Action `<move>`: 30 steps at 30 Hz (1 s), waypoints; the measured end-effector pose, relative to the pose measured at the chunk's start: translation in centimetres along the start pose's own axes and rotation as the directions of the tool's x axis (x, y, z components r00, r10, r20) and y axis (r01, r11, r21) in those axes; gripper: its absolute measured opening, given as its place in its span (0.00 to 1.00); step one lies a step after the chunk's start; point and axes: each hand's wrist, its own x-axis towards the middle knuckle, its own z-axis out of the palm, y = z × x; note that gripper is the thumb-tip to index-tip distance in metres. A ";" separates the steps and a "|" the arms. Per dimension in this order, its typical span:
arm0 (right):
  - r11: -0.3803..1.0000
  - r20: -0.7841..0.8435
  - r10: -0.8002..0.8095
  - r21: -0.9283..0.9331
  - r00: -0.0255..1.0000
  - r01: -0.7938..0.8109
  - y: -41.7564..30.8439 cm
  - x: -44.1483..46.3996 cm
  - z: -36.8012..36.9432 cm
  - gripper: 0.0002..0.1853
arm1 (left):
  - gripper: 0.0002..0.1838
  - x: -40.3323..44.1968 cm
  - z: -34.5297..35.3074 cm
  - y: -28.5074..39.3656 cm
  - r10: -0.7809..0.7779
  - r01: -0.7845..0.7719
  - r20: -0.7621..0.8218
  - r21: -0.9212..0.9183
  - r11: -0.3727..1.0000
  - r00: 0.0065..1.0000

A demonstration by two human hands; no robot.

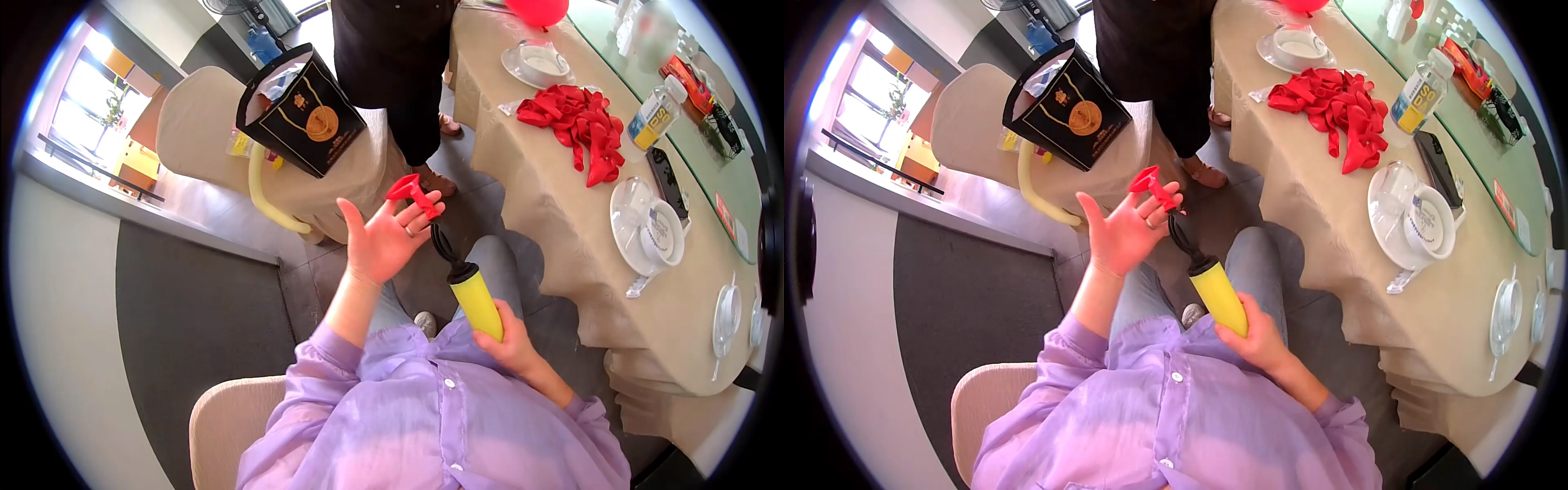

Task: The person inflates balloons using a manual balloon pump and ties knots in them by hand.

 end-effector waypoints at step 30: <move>0.996 0.169 0.074 0.028 0.983 -0.080 2.2 -1.5 3.9 0.29 | 0.17 -3.5 -5.0 -4.9 0.063 0.030 -0.337 0.266 0.963 0.939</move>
